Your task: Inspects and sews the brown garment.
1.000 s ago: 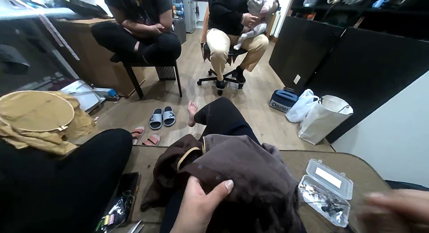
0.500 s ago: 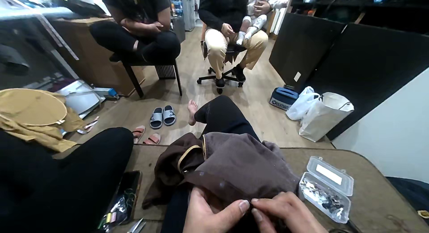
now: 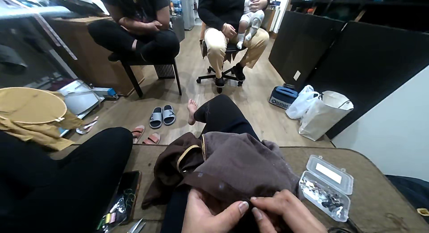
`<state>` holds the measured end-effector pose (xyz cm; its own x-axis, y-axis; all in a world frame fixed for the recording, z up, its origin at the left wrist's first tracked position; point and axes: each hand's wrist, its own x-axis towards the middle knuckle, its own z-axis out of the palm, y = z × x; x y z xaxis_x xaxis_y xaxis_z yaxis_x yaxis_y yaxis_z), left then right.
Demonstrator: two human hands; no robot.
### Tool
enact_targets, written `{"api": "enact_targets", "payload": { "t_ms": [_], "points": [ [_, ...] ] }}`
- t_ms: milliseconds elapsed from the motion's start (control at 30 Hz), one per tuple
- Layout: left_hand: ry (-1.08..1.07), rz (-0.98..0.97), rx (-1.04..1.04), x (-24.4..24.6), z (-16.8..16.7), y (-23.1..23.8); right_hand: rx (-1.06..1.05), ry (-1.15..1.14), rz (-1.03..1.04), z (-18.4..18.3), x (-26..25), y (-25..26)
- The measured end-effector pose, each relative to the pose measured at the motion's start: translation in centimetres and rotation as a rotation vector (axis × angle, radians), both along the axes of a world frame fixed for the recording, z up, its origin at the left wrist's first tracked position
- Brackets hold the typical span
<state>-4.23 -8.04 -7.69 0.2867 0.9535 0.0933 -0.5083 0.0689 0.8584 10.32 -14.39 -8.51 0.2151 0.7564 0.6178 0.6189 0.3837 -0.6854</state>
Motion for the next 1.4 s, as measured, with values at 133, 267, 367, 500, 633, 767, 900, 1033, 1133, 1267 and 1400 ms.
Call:
{"api": "enact_targets", "payload": {
  "t_ms": [133, 267, 367, 500, 633, 767, 900, 1033, 1133, 1267, 1400],
  "points": [
    [0.031, 0.009, 0.020, 0.0, -0.1, 0.0, -0.013, 0.001, -0.009, 0.1, 0.0, -0.1],
    [0.054, 0.024, 0.037, -0.1, -0.1, 0.1, -0.040, -0.009, -0.001, 0.4, 0.0, -0.1],
    [0.095, 0.076, 0.110, 0.0, -0.4, -0.1, -0.075, -0.024, -0.009, 0.6, -0.1, -0.1],
    [0.164, 0.164, 0.232, 0.2, -0.7, -0.3, -0.088, -0.033, -0.016, 0.7, -0.3, 0.0],
    [0.187, 0.159, 0.295, 0.0, -1.0, -0.1, -0.110, -0.017, -0.018, 0.8, -0.2, 0.2],
    [0.178, 0.109, 0.303, -0.2, -0.9, 0.0, -0.125, 0.028, 0.006, 0.7, 0.1, 0.5],
    [0.178, 0.077, 0.318, -0.4, -0.9, 0.1, -0.165, 0.127, 0.065, 0.3, 0.6, 0.6],
    [0.135, 0.040, 0.233, -0.4, -0.6, 0.1, -0.175, 0.152, 0.081, 0.3, 0.7, 0.5],
    [0.052, -0.015, 0.067, -0.3, -0.4, 0.5, -0.154, 0.165, 0.099, 0.1, 0.6, 0.6],
    [-0.025, -0.064, -0.069, -0.4, -0.4, 0.6, -0.113, 0.216, 0.118, -0.5, 0.4, 0.8],
    [-0.063, -0.083, -0.094, -0.4, -0.4, 0.5, -0.109, 0.264, 0.151, -0.7, 0.3, 1.0]
  ]
}}
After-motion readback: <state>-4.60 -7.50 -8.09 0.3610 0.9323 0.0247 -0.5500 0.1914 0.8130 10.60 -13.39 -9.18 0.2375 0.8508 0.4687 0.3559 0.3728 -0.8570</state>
